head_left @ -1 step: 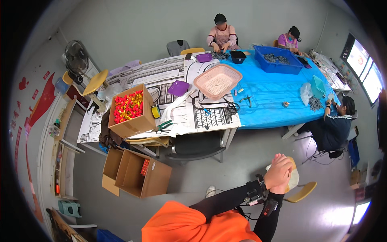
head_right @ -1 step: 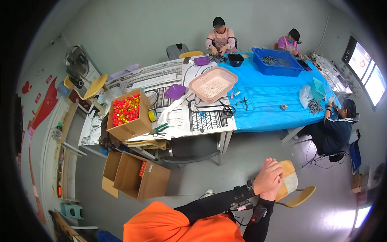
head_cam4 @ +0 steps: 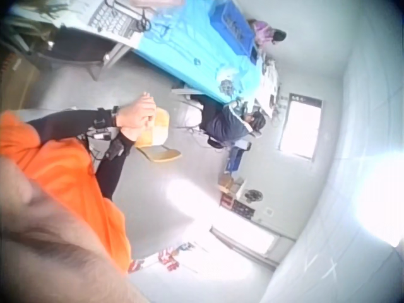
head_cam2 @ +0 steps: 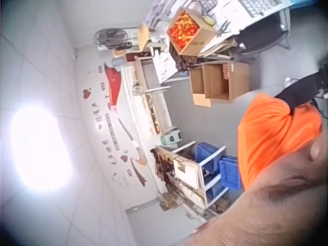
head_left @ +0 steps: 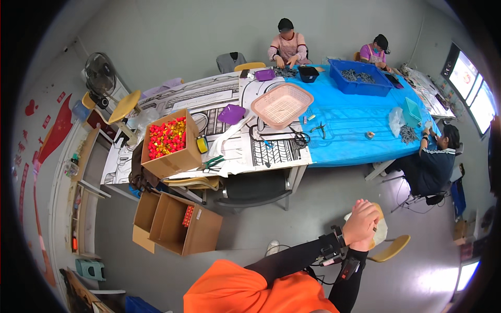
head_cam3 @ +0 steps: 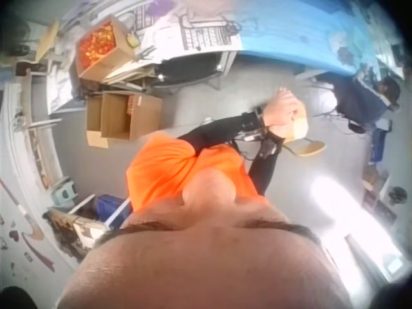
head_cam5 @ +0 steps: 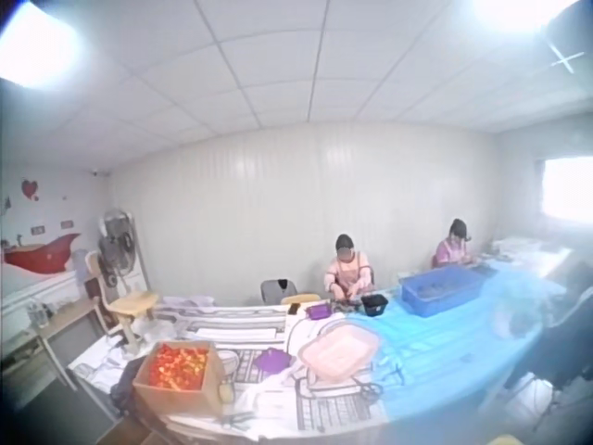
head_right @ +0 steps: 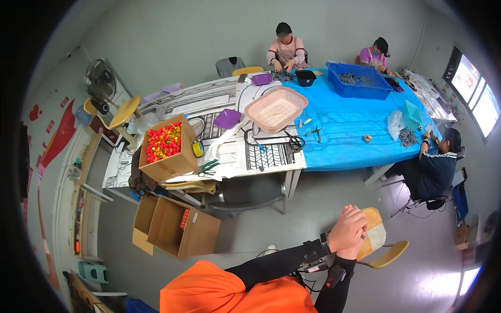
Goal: The person cuts a strip of components using shears, walks to a doorway, and returns to empty a plastic bag into a basket before joining components with pliers.
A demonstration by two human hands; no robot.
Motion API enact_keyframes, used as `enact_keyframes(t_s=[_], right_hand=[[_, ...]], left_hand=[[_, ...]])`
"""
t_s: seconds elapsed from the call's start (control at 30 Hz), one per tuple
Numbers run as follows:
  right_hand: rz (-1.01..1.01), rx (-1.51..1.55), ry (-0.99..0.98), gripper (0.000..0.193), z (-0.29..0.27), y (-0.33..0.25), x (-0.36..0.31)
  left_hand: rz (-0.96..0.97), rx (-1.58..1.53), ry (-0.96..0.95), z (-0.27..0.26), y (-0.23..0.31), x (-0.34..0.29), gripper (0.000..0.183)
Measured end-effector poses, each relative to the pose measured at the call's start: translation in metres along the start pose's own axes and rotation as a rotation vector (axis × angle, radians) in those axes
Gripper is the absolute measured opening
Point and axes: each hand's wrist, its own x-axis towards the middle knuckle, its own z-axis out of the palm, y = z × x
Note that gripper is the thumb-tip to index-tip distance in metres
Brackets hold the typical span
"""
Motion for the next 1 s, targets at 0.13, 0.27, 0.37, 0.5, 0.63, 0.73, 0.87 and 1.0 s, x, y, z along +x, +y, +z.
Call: enact_keyframes(t_s=[0.13,0.27,0.37,0.5,0.63,0.73,0.87,1.0], right_hand=[[-0.019,-0.311,0.001,0.035,0.026,0.028,0.006],[0.003,-0.845,0.104,0.031,0.034,0.06,0.025],[-0.251,-0.928,0.371,0.028,0.084,0.123,0.025],[-0.31,-1.133,0.244,0.027,0.048,0.137,0.043],[-0.119,-1.009,0.091,0.029,0.047,0.141,0.064],[0.076,-0.889,-0.005,0.031,0.041,0.149,0.082],[0.265,-0.723,-0.118,0.036,0.041,0.142,0.097],[0.192,-0.753,-0.063,0.047,0.053,0.157,0.091]], left_hand=[[0.086,0.117,0.117,0.003,-0.004,0.007,0.005],[-0.044,0.113,0.158,-0.018,-0.032,0.001,0.007],[-0.091,0.014,0.134,-0.022,-0.035,0.009,0.007],[-0.086,0.252,0.174,-0.046,-0.023,0.014,0.009],[-0.184,0.381,0.155,-0.05,-0.033,0.019,0.014],[-0.318,0.375,0.121,-0.064,-0.051,0.014,0.016],[-0.581,-0.067,0.139,-0.076,-0.074,0.014,0.015],[-0.888,-1.089,0.362,-0.074,-0.086,-0.003,0.024]])
